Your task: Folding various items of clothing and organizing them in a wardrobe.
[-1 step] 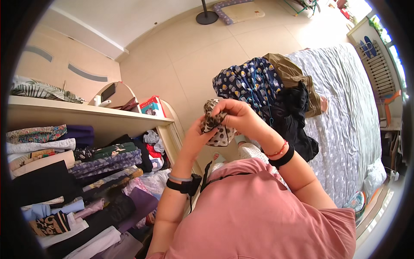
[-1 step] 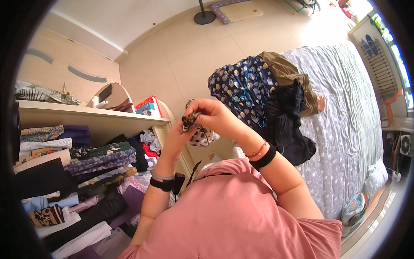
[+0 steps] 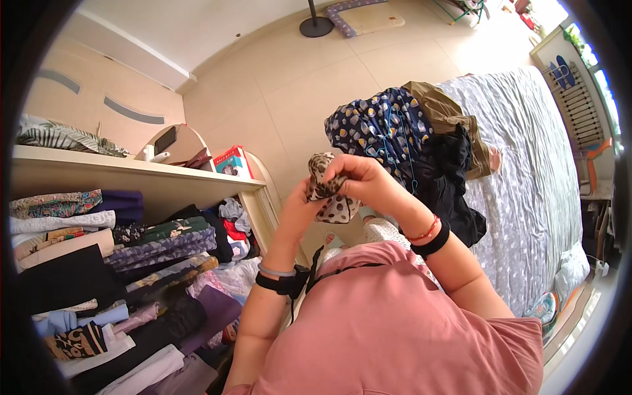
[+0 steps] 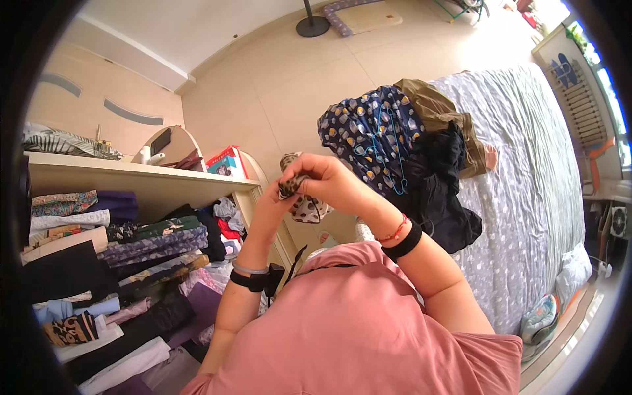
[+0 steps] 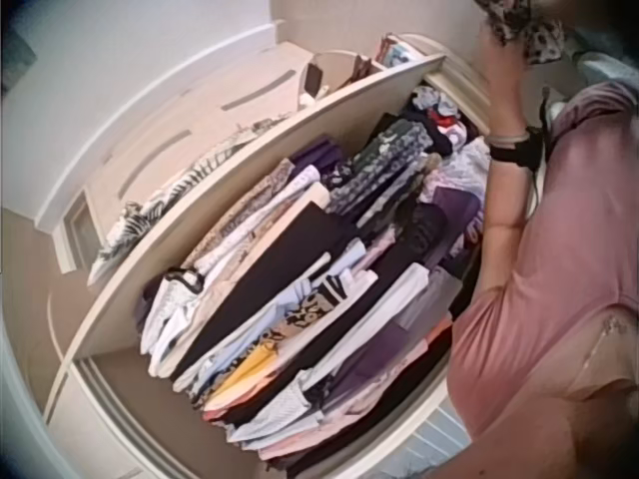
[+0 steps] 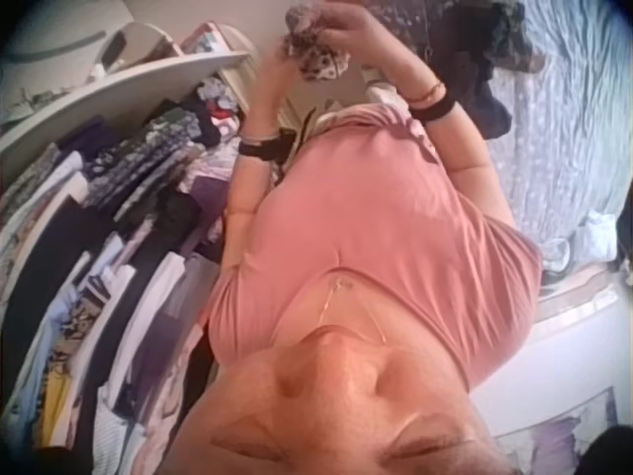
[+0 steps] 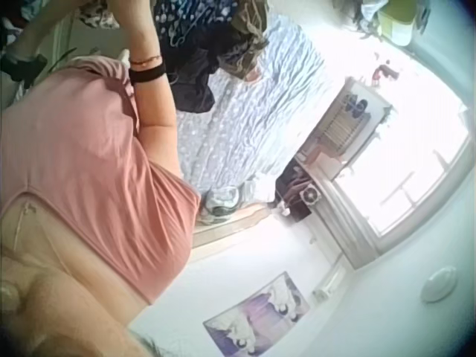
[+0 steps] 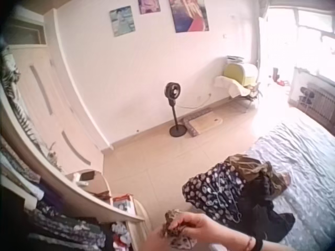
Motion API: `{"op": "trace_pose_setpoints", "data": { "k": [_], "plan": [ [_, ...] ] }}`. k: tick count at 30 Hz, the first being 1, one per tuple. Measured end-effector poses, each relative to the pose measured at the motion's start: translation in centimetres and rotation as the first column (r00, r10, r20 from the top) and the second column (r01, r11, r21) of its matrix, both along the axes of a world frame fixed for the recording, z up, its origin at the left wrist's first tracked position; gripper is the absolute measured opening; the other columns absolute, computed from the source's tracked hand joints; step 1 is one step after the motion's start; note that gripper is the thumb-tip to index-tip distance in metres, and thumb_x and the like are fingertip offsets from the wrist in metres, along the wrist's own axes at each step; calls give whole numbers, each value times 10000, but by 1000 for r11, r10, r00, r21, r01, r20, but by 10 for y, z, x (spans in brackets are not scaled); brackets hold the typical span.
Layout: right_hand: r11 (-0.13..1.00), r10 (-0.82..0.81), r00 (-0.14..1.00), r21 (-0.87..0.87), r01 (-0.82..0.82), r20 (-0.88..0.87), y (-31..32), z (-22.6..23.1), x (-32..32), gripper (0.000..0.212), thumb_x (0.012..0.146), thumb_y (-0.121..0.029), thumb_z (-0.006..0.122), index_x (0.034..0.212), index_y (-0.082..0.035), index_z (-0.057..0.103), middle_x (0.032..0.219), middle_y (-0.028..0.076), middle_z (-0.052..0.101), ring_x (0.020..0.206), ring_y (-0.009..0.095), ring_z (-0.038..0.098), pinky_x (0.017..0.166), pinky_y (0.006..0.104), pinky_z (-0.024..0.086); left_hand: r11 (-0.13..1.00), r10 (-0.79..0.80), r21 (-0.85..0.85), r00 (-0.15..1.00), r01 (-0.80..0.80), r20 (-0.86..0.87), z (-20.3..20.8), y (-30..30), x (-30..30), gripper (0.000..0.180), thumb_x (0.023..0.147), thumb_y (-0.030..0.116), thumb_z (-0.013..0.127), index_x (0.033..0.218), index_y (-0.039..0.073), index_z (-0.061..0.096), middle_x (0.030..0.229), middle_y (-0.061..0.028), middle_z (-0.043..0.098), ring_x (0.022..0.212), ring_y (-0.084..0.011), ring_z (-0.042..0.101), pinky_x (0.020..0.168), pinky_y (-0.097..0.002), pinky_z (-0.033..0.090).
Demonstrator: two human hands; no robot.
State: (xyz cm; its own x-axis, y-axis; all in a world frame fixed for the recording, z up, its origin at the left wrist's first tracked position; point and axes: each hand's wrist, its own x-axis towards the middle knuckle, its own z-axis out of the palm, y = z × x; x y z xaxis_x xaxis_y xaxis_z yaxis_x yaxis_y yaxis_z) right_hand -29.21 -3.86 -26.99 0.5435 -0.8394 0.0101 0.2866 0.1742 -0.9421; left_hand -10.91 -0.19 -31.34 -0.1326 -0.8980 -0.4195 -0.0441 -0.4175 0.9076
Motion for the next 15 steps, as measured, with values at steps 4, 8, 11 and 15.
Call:
{"op": "trace_pose_setpoints", "data": {
  "k": [4,8,11,15],
  "plan": [
    [998,-29,972,41,40,-234,6,0,-9,189,810,37,636,985,-15,587,871,-16,597,840,39,540,749,198,452,987,148,82,980,-138,-133,0,-2,2,322,891,35,502,1211,13,531,1063,-40,612,967,-123,569,852,-274,443],
    [986,-152,851,-142,92,-503,4,-14,-24,445,751,-15,725,1155,-45,542,814,11,586,791,54,546,709,210,453,981,157,-59,934,-185,-321,9,0,-1,305,894,49,487,1191,20,549,1072,-44,624,968,-116,576,861,-267,445],
    [979,-73,767,-194,-68,-638,7,-4,-22,589,733,-72,752,1264,-68,498,793,74,589,761,111,587,691,237,471,988,76,-91,918,-121,-390,12,6,6,287,889,57,512,1170,25,561,1058,-34,630,950,-94,575,844,-248,452],
    [881,-201,712,-441,-169,-673,6,-41,-28,381,751,-28,678,1118,-11,573,870,135,625,784,248,619,751,350,497,984,-80,-174,968,38,-240,18,1,6,273,884,45,535,1154,13,553,1044,-29,621,970,-90,562,871,-237,440]
  ]
}}
